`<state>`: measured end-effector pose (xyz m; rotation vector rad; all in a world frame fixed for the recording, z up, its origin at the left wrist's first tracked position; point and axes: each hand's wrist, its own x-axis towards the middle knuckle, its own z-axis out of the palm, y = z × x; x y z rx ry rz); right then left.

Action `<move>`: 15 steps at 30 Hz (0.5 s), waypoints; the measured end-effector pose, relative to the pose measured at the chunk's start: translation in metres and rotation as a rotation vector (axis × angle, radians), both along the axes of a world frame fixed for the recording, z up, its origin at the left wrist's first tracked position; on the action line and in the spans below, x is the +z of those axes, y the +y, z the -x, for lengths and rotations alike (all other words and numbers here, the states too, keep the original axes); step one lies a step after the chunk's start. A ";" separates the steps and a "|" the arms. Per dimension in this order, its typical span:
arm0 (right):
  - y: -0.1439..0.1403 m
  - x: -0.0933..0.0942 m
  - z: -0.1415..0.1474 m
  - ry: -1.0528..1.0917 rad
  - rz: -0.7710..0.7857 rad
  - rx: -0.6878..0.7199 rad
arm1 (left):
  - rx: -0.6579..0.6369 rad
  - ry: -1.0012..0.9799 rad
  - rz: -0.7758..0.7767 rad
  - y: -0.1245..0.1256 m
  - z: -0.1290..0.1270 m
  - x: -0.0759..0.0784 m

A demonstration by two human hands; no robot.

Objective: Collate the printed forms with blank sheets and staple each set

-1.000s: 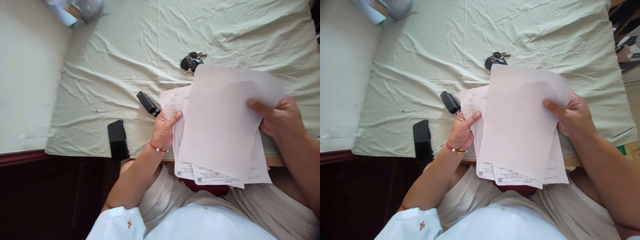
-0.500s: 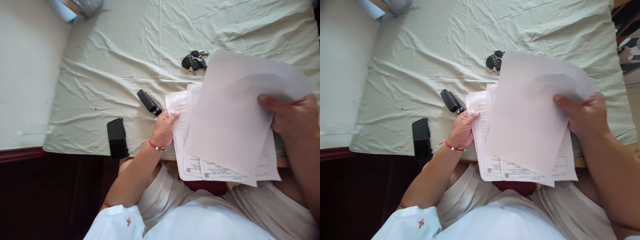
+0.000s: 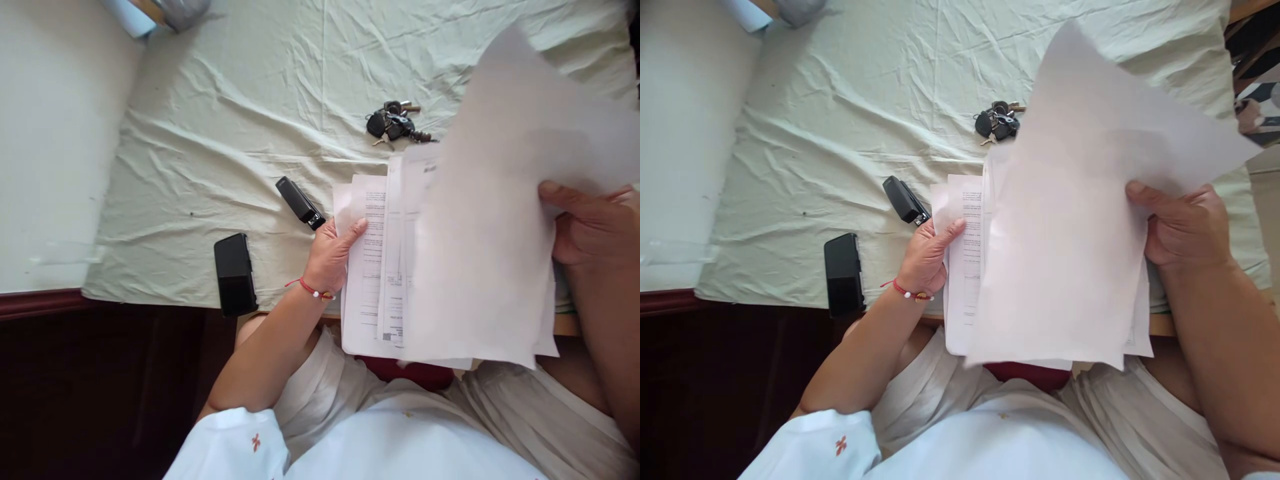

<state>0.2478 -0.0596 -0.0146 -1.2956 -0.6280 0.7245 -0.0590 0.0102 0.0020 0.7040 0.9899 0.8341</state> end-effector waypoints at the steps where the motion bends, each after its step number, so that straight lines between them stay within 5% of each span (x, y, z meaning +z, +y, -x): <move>1: -0.001 0.001 0.002 0.011 0.054 -0.026 | -0.009 -0.009 0.010 0.000 0.000 0.001; 8: -0.001 0.007 0.008 0.124 0.062 0.035 | -0.061 -0.094 0.069 0.000 -0.001 0.003; 15: -0.008 0.001 0.010 0.088 0.238 0.135 | -0.046 -0.122 0.035 -0.003 -0.008 0.003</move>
